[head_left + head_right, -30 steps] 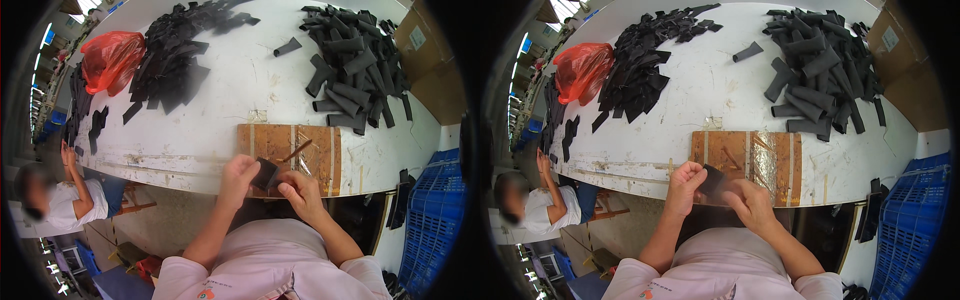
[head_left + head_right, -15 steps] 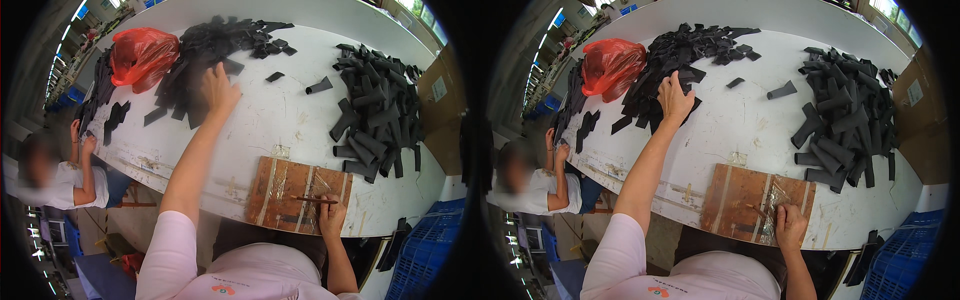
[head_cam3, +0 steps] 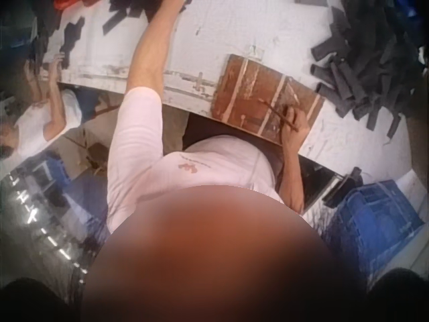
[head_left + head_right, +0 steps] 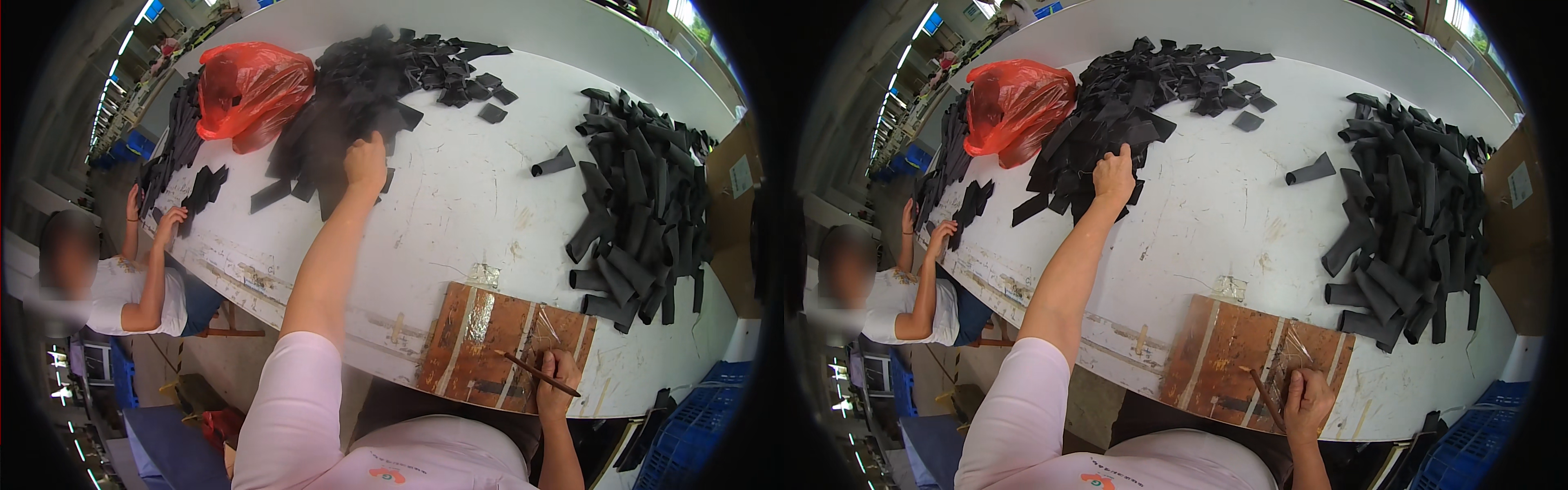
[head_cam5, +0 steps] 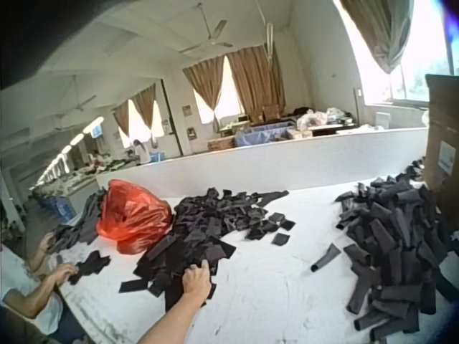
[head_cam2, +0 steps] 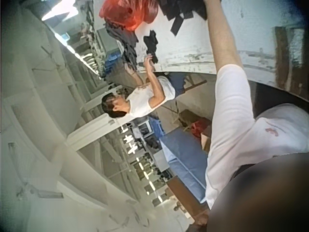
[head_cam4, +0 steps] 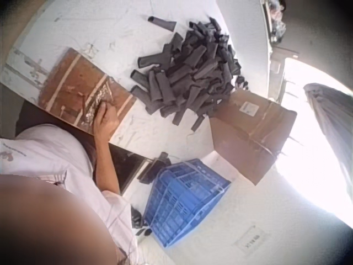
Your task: Assembling or manipulating small black rubber or plastic industrial components at a workbench.
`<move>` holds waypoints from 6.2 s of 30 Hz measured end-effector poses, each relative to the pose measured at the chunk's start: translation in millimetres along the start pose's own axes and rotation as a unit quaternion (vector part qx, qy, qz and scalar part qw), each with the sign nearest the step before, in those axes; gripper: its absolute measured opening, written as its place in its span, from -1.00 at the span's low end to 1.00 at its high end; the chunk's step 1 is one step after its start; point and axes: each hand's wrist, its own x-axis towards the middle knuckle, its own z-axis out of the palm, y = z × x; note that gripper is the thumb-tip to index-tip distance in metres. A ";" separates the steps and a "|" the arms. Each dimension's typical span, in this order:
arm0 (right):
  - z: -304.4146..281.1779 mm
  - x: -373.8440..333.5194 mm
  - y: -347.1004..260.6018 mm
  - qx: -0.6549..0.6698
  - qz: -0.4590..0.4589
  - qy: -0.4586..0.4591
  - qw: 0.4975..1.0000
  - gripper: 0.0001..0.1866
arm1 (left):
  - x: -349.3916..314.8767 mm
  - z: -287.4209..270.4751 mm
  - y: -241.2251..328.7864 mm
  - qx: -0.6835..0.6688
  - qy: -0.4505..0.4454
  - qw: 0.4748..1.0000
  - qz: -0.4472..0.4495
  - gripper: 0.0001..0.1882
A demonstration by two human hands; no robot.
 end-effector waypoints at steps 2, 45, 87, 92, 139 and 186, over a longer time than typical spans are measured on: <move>0.3 -0.6 1.2 -0.001 -0.003 -0.001 1.000 -0.79 | 0.6 5.5 -7.1 0.008 -0.004 1.000 0.020 -0.85; 0.9 3.4 -7.0 -0.006 0.000 0.002 1.000 -0.82 | 17.3 7.9 -2.8 -0.137 -0.007 0.989 0.060 -0.81; 4.6 3.7 -10.6 -0.043 0.033 -0.007 0.998 -0.80 | 0.4 34.0 -191.9 -0.021 -0.080 0.979 -0.188 -0.33; 6.4 4.8 -13.3 -0.036 0.022 0.019 0.999 -0.80 | 0.2 44.6 -199.5 -0.099 0.022 0.986 -0.132 -0.68; -2.7 8.7 -13.6 -0.013 -0.031 0.022 0.999 -0.94 | 37.9 -22.3 25.3 -0.310 0.002 0.951 0.019 -0.79; -26.0 -43.5 -83.4 0.609 0.309 -0.238 0.690 -0.60 | -314.6 -206.8 51.4 -0.799 -0.281 0.532 -0.022 -0.70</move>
